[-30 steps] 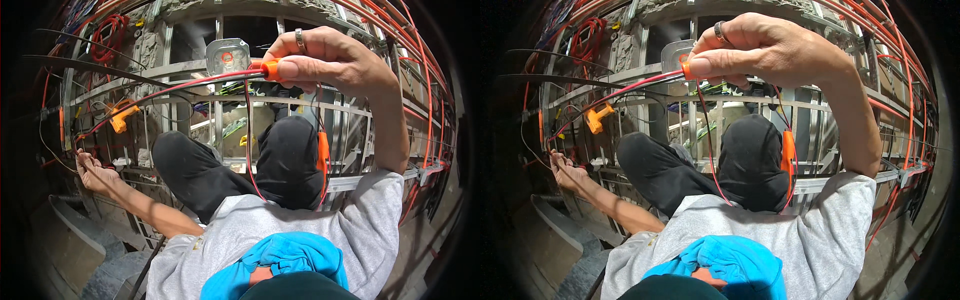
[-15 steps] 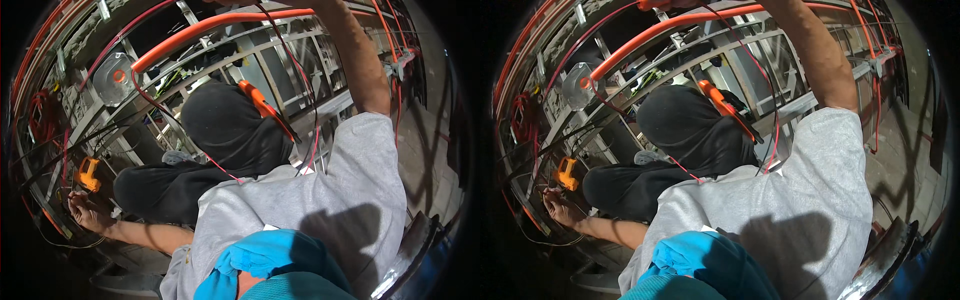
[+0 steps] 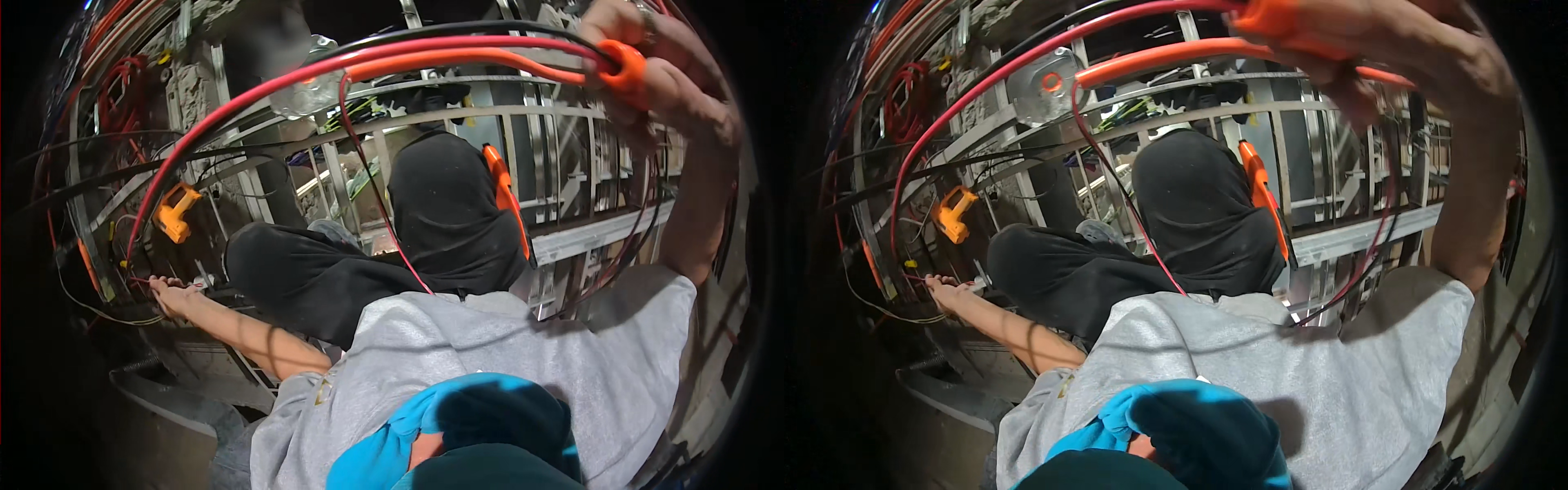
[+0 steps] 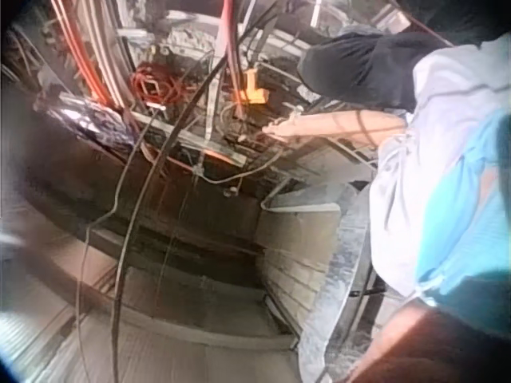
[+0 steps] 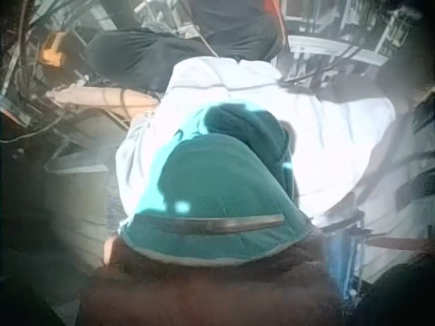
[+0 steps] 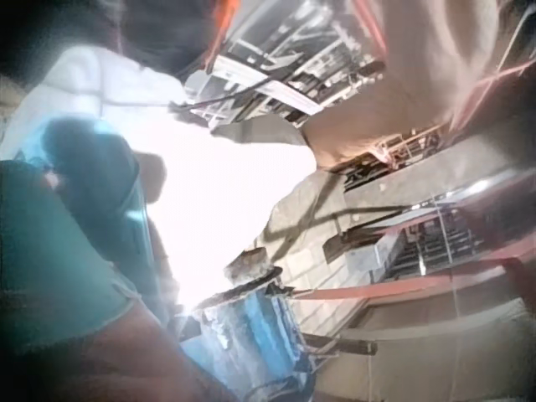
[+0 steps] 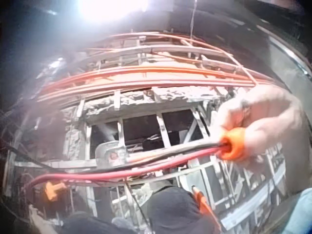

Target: The person threads wires through a conduit pipe, fits a connector onto the pipe, and attaches the conduit and wires into an electrical junction box by hand.

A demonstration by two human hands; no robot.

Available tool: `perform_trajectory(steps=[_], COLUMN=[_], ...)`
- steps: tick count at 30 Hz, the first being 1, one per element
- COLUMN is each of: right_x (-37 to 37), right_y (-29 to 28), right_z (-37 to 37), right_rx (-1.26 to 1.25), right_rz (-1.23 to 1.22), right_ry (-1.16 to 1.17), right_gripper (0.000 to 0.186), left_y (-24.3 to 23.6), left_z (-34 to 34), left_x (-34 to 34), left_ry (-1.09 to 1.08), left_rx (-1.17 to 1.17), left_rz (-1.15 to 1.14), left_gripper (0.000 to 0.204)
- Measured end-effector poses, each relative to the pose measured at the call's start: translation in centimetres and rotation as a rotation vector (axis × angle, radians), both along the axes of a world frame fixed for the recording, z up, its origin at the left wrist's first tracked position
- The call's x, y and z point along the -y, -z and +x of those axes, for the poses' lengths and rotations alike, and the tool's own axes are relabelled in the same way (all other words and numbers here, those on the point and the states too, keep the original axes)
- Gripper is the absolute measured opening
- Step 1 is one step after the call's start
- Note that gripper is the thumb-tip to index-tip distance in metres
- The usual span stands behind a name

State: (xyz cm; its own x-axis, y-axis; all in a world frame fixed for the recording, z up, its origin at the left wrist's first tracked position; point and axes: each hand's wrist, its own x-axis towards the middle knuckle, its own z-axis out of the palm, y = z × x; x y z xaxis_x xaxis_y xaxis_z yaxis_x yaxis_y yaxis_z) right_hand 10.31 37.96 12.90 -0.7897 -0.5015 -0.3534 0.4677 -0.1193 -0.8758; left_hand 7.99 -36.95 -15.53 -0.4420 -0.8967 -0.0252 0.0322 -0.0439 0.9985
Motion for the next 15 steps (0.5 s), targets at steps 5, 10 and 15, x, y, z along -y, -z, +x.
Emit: perform_trajectory(steps=[5,10,15], right_x=[13.4,16.7,25.2], right_y=[-2.5,0.1,1.0], right_z=[-4.3,-5.6,-7.6], right_rx=[0.100,-0.244,-0.741], right_rz=[0.289,0.310,0.533], right_ry=[-0.126,-0.321,-0.532], right_gripper=[0.039,0.048,0.053], left_y=[6.1,-3.1,-20.7], left_z=[3.9,2.9,3.3], left_x=[4.9,-1.9,-20.8], left_ry=[-0.021,-0.223,0.301], left_rx=[0.609,-0.007,-0.421], left_rz=[0.058,-1.141,-1.176], left_gripper=[0.020,0.026,0.057])
